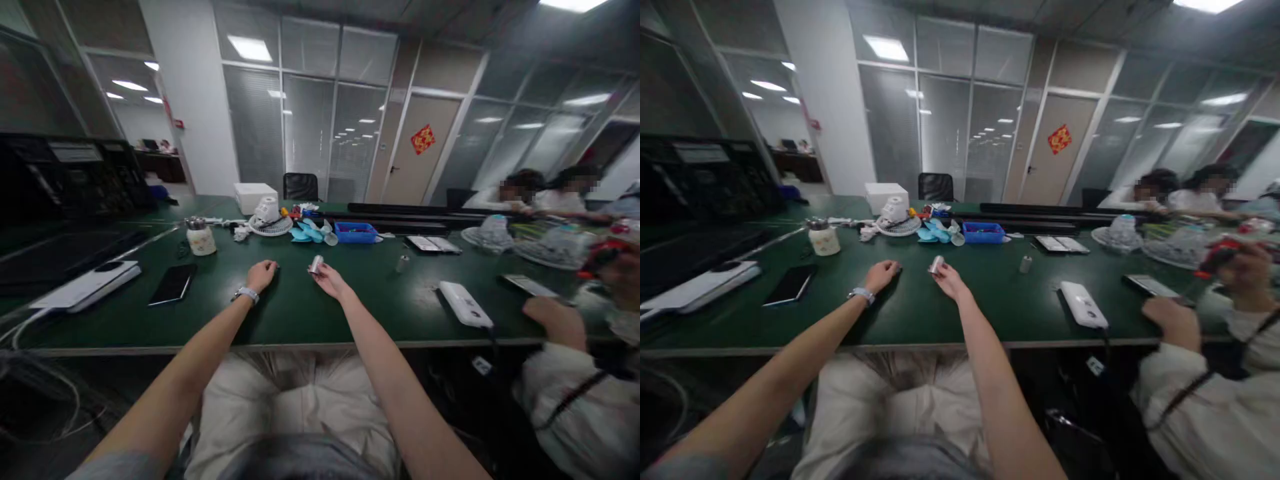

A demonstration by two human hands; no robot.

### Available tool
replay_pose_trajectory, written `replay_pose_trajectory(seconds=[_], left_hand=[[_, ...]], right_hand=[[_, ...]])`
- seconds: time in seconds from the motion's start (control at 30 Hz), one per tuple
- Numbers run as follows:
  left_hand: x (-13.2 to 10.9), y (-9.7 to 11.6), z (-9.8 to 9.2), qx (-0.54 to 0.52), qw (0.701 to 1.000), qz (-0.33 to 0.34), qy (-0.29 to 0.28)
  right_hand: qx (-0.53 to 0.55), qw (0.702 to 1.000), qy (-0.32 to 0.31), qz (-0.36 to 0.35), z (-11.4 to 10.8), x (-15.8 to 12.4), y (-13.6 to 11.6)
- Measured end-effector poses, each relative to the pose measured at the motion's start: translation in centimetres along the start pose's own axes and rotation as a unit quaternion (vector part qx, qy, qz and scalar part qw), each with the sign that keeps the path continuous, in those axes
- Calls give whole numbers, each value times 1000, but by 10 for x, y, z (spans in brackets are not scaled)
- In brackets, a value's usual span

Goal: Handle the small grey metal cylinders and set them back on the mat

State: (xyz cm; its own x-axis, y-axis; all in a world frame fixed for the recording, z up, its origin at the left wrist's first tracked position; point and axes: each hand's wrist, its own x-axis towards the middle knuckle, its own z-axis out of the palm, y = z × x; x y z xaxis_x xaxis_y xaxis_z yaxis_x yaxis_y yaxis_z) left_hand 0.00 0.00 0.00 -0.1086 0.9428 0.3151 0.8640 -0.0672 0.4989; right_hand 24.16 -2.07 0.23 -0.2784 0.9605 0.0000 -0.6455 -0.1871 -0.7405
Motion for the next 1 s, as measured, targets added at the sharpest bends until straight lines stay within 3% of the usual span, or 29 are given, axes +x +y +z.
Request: replay_pose_trajectory(seconds=[0.27, 0.63, 0.77, 0.9, 1.0], left_hand=[[-23, 17, -1, -16, 1000, -8, 18], [-12, 10, 0, -38, 998, -24, 40], [-11, 6, 3, -16, 999, 27, 25], [-10, 5, 4, -8, 1000, 21, -1], [-4, 4, 5, -33, 999, 30, -7]], right_hand=[[-39, 993, 93, -67, 10, -12, 10], [-130, 982, 78, -116, 7, -4, 17], [-221, 957, 90, -164, 6, 2, 21], [-301, 919, 109, -230, 6, 8, 26], [-344, 901, 113, -238, 4, 11, 28]])
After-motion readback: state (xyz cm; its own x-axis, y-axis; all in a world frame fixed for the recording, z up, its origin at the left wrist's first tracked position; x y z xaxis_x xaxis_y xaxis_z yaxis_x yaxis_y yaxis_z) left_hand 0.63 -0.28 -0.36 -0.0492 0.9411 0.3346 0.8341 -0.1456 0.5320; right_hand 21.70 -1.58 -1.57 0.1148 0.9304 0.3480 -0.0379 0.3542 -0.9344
